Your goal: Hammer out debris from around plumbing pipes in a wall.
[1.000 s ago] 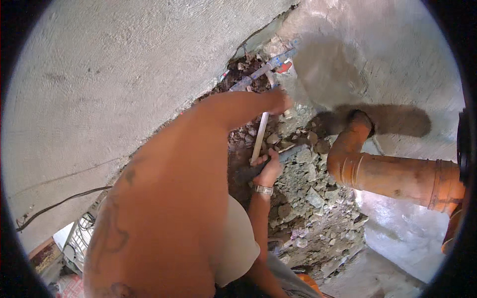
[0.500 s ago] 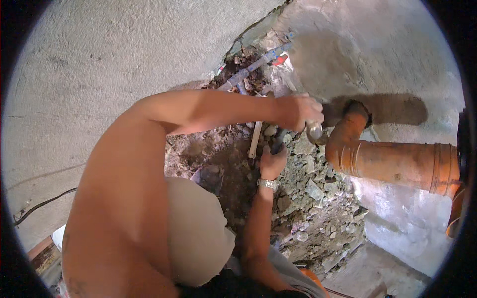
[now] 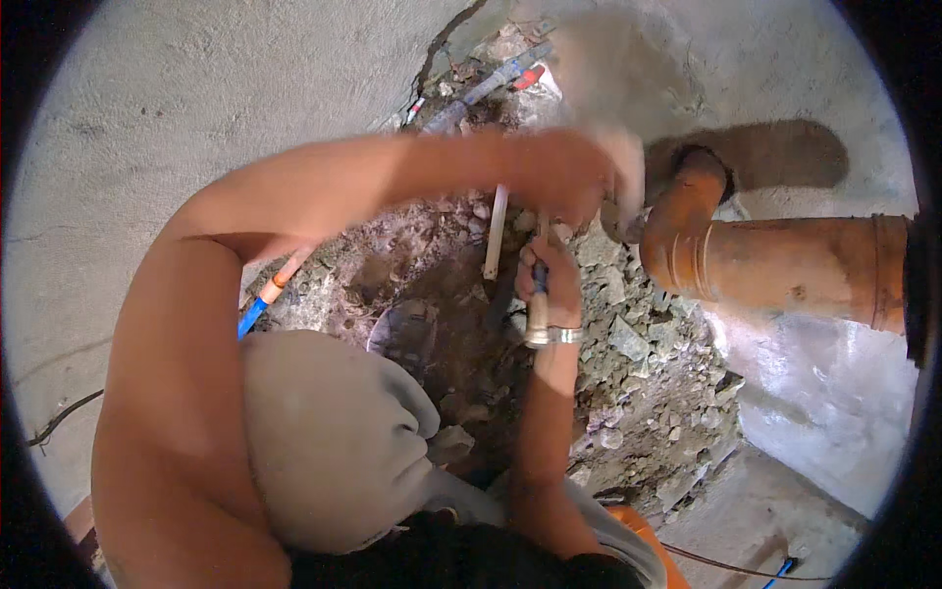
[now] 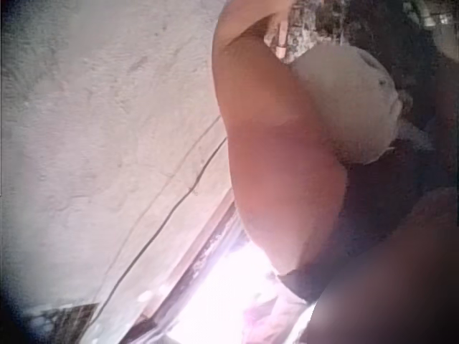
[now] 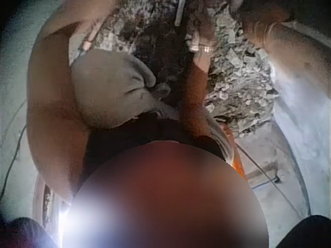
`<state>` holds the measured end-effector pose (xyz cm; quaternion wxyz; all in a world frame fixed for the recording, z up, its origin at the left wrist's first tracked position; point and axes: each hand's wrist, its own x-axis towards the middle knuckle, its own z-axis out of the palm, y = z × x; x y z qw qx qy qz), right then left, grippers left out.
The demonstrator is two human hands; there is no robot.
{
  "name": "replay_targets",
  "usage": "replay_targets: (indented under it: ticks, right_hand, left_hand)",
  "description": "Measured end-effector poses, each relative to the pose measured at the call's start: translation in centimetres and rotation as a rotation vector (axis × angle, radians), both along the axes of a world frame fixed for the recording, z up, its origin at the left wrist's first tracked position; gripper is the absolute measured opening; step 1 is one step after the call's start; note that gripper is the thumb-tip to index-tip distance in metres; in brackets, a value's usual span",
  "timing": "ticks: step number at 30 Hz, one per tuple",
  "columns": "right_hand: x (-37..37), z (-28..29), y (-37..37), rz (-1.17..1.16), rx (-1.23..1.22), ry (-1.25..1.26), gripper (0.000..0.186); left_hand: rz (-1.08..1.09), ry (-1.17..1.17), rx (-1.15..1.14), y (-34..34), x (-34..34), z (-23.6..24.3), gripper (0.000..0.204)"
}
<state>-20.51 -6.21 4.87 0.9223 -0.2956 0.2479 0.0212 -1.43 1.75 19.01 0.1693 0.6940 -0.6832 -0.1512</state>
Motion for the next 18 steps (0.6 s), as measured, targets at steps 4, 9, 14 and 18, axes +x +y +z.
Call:
replay_targets:
  ticks: [4, 9, 14, 18]
  right_hand:
    - [0.1, -0.7, 1.9, -0.034, -0.515, 0.117, 0.033]
    - [-0.1, -1.7, 2.4, -0.116, -0.797, 0.168, 0.04]
    - [-0.2, -1.8, 2.2, -0.095, -0.748, 0.16, 0.056]
    - [-0.2, -1.8, 1.8, -0.144, -0.707, 0.077, 0.05]
  left_hand:
    - [0.435, -0.408, -0.032, -0.6, 17.0, -4.0, 0.022]
    - [0.387, -0.47, 0.386, -3.4, 21.9, -12.9, 0.027]
    - [0.308, -0.453, 0.583, -5.4, 25.5, -15.0, 0.021]
    - [0.433, -0.446, 0.56, -5.6, 24.5, -15.9, 0.02]
